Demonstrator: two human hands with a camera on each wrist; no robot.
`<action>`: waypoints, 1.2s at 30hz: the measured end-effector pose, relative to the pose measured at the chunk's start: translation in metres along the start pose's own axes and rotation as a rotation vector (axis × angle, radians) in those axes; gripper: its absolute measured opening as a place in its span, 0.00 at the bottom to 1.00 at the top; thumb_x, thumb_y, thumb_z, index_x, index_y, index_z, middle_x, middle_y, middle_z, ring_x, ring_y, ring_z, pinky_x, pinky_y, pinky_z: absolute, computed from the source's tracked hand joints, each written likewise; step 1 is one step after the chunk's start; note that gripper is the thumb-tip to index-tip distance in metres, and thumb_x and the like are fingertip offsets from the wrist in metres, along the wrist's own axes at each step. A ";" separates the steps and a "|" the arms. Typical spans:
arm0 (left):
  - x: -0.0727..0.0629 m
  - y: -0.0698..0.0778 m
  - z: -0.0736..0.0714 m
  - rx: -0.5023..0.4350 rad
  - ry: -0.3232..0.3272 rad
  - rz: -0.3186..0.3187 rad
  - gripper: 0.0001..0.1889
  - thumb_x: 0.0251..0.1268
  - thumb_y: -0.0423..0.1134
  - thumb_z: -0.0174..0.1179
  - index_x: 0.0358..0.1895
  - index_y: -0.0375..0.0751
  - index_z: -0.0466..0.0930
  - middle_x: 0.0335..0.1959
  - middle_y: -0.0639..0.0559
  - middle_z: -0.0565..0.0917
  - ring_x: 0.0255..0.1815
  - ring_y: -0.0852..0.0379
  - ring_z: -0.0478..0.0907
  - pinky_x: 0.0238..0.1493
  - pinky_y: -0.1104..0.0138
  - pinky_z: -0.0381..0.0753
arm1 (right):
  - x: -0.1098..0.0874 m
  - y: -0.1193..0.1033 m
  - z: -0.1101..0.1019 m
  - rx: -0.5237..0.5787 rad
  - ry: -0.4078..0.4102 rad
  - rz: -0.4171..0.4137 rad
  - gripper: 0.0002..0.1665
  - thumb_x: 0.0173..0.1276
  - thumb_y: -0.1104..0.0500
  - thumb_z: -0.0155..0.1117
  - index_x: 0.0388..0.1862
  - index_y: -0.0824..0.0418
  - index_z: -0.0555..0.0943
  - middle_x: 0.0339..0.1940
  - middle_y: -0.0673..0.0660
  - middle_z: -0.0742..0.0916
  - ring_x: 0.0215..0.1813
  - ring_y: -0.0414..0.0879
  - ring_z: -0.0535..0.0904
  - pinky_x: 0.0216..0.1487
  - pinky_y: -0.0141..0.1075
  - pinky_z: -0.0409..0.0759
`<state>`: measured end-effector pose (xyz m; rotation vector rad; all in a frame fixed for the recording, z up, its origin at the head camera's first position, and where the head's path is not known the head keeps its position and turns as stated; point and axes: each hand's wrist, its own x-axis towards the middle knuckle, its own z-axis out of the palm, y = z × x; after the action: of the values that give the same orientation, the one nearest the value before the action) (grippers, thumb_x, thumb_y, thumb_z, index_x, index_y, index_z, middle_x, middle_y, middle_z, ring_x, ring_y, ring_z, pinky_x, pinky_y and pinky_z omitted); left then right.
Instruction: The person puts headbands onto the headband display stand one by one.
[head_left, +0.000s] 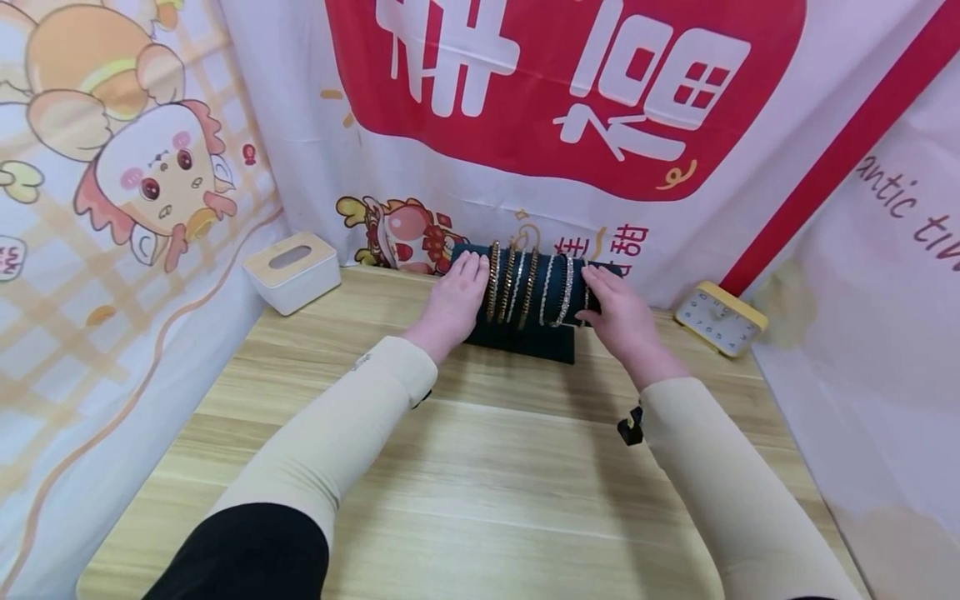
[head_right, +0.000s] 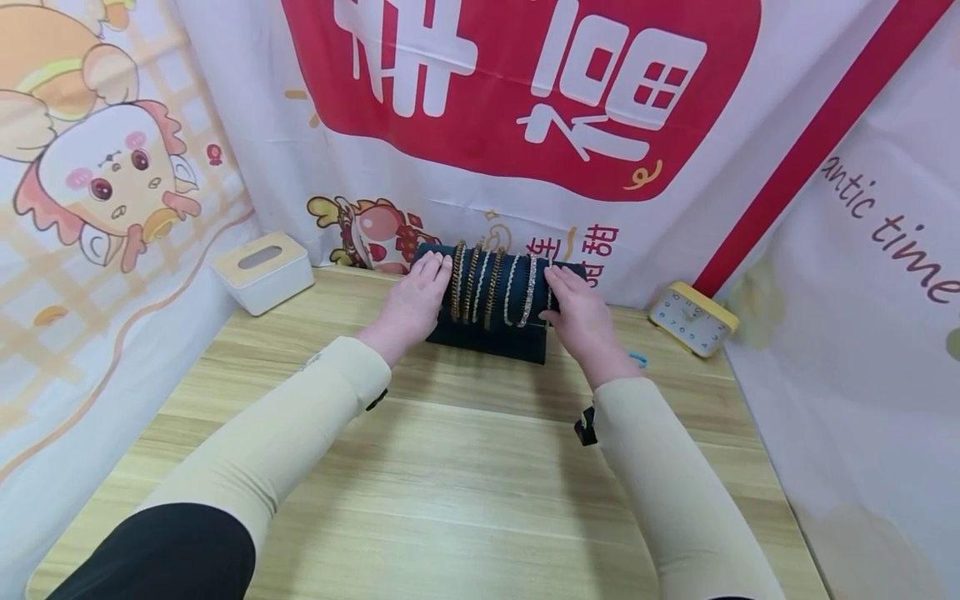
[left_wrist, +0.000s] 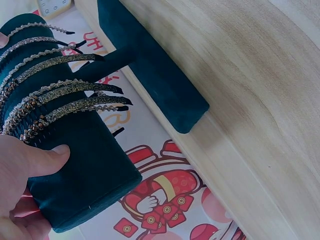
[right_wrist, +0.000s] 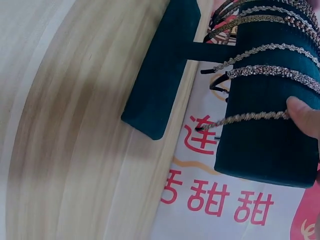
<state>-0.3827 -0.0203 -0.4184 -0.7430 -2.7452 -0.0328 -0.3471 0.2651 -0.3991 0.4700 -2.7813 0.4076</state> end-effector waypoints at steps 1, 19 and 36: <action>0.000 0.000 0.000 -0.001 -0.003 -0.001 0.33 0.66 0.28 0.56 0.74 0.30 0.57 0.72 0.34 0.62 0.75 0.41 0.55 0.73 0.58 0.57 | 0.001 0.000 0.001 0.009 -0.003 0.008 0.44 0.62 0.58 0.74 0.76 0.59 0.66 0.75 0.58 0.69 0.76 0.53 0.59 0.72 0.50 0.60; 0.014 -0.009 -0.002 0.014 0.026 0.032 0.32 0.64 0.27 0.58 0.71 0.28 0.61 0.69 0.33 0.65 0.73 0.39 0.59 0.71 0.58 0.62 | 0.013 0.005 0.013 0.085 0.051 0.072 0.46 0.59 0.58 0.77 0.75 0.54 0.67 0.73 0.59 0.70 0.74 0.53 0.62 0.70 0.51 0.63; 0.016 0.007 -0.006 0.030 -0.008 0.060 0.28 0.69 0.25 0.52 0.72 0.30 0.61 0.70 0.34 0.64 0.73 0.40 0.58 0.69 0.58 0.64 | -0.001 0.014 0.003 0.045 0.031 0.079 0.47 0.60 0.57 0.76 0.76 0.55 0.66 0.74 0.61 0.70 0.74 0.54 0.62 0.70 0.53 0.63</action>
<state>-0.3903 -0.0069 -0.4087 -0.8192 -2.7226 0.0236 -0.3520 0.2773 -0.4055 0.3611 -2.7721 0.4919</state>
